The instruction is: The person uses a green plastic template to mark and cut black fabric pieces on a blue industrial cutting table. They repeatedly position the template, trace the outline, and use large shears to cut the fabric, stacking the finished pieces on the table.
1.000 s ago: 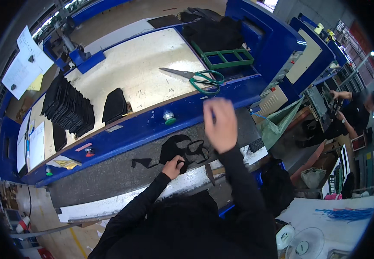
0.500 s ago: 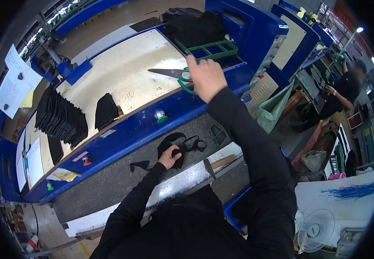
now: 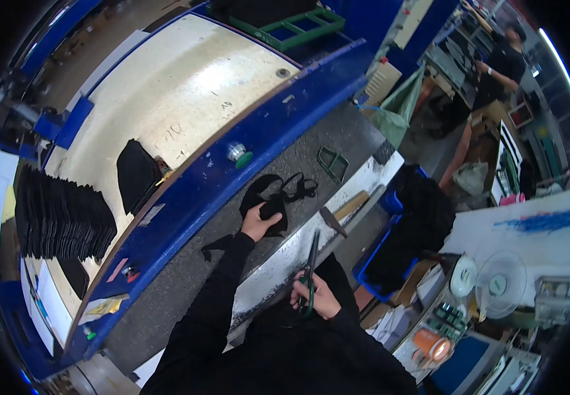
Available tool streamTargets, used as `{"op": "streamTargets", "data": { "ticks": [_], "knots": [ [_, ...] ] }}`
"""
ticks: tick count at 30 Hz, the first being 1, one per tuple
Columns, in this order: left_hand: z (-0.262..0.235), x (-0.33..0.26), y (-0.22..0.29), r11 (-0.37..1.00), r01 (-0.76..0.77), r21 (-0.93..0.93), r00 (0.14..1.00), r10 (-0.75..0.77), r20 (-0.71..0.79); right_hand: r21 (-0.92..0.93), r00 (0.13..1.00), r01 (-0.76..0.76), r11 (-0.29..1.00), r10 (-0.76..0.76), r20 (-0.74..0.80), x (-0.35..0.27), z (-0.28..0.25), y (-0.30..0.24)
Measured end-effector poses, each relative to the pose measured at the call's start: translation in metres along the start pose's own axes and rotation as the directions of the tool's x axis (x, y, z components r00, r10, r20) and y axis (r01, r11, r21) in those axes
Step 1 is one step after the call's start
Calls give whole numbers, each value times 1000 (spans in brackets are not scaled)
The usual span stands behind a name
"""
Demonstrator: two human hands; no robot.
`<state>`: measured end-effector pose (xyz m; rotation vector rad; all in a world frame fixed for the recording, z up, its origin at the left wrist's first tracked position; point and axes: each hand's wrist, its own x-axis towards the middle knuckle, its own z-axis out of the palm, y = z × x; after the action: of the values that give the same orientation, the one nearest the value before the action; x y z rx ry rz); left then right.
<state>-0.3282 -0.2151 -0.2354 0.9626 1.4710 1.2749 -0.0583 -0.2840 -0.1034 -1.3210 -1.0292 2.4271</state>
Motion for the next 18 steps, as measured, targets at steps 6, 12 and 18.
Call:
{"op": "streamTargets", "data": {
  "ticks": [6,12,18],
  "knots": [
    [4,3,-16,987,-98,126,984,115,-137,184,979,-197,963,183,90,25,12,35],
    [8,-3,5,999,51,17,992,-49,-119,211,980,-182,960,160,117,45,24,36],
    [0,-13,27,977,200,-74,980,-201,-8,118,997,-78,990,80,-11,58,34,18]
  ]
}}
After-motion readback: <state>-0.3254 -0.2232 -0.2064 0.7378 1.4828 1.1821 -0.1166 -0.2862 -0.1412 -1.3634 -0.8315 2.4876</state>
